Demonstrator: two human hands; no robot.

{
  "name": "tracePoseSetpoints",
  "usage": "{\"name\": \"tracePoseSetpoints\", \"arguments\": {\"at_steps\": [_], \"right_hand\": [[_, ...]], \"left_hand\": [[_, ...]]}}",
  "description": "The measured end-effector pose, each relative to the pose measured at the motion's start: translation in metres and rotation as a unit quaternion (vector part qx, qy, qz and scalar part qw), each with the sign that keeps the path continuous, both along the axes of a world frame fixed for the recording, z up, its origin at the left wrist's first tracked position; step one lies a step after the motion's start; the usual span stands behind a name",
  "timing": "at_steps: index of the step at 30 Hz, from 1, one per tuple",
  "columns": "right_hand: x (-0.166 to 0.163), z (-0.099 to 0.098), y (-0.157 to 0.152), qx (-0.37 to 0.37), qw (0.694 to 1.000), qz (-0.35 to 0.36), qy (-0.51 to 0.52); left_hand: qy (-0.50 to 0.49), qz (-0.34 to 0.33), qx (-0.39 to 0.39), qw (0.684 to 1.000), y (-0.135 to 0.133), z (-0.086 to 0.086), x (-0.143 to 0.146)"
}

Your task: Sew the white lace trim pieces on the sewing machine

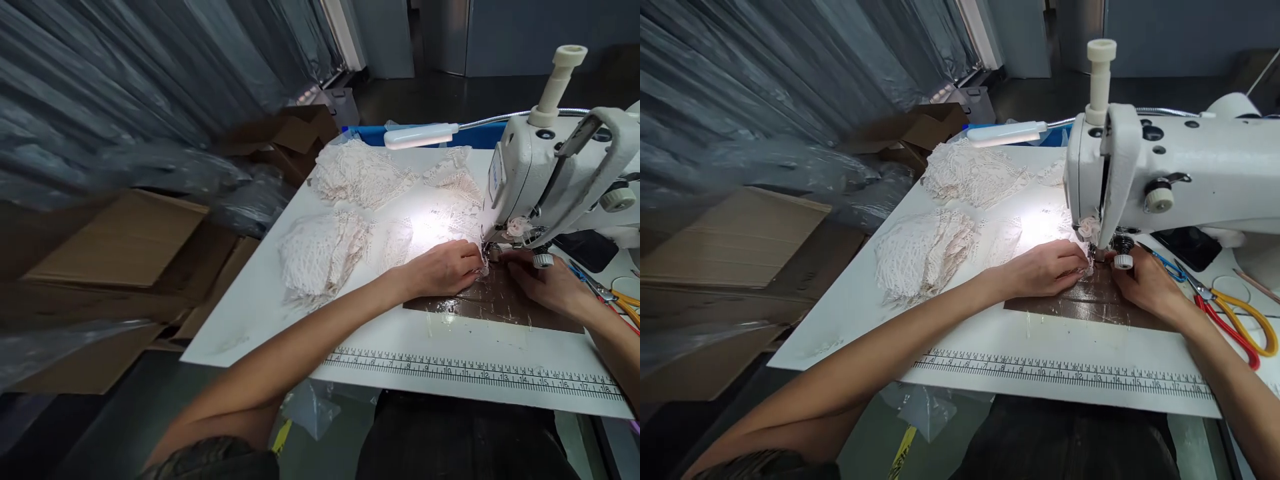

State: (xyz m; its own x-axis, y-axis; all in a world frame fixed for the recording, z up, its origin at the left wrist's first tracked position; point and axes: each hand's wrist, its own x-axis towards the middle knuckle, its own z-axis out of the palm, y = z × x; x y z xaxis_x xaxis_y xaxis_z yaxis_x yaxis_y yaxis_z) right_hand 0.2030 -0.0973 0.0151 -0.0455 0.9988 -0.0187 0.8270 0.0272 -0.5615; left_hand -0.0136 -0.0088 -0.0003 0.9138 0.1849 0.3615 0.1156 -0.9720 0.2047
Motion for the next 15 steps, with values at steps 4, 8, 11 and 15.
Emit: {"name": "tracePoseSetpoints", "arguments": {"at_steps": [4, 8, 11, 15], "right_hand": [[-0.001, -0.011, -0.005, 0.022, 1.0, -0.021, -0.003], [0.0, -0.013, -0.011, 0.042, 0.999, 0.0, 0.012], [-0.001, -0.013, -0.012, 0.049, 0.999, 0.005, 0.001], [-0.004, -0.014, -0.013, 0.069, 0.998, 0.01, -0.009]], "left_hand": [[-0.011, 0.016, -0.056, 0.998, 0.001, -0.003, 0.002], [-0.036, 0.053, -0.094, 0.994, -0.002, -0.001, 0.004], [-0.044, 0.066, -0.114, 0.99, -0.005, 0.0, 0.004], [-0.031, 0.058, -0.098, 0.993, -0.004, 0.0, 0.003]]}}
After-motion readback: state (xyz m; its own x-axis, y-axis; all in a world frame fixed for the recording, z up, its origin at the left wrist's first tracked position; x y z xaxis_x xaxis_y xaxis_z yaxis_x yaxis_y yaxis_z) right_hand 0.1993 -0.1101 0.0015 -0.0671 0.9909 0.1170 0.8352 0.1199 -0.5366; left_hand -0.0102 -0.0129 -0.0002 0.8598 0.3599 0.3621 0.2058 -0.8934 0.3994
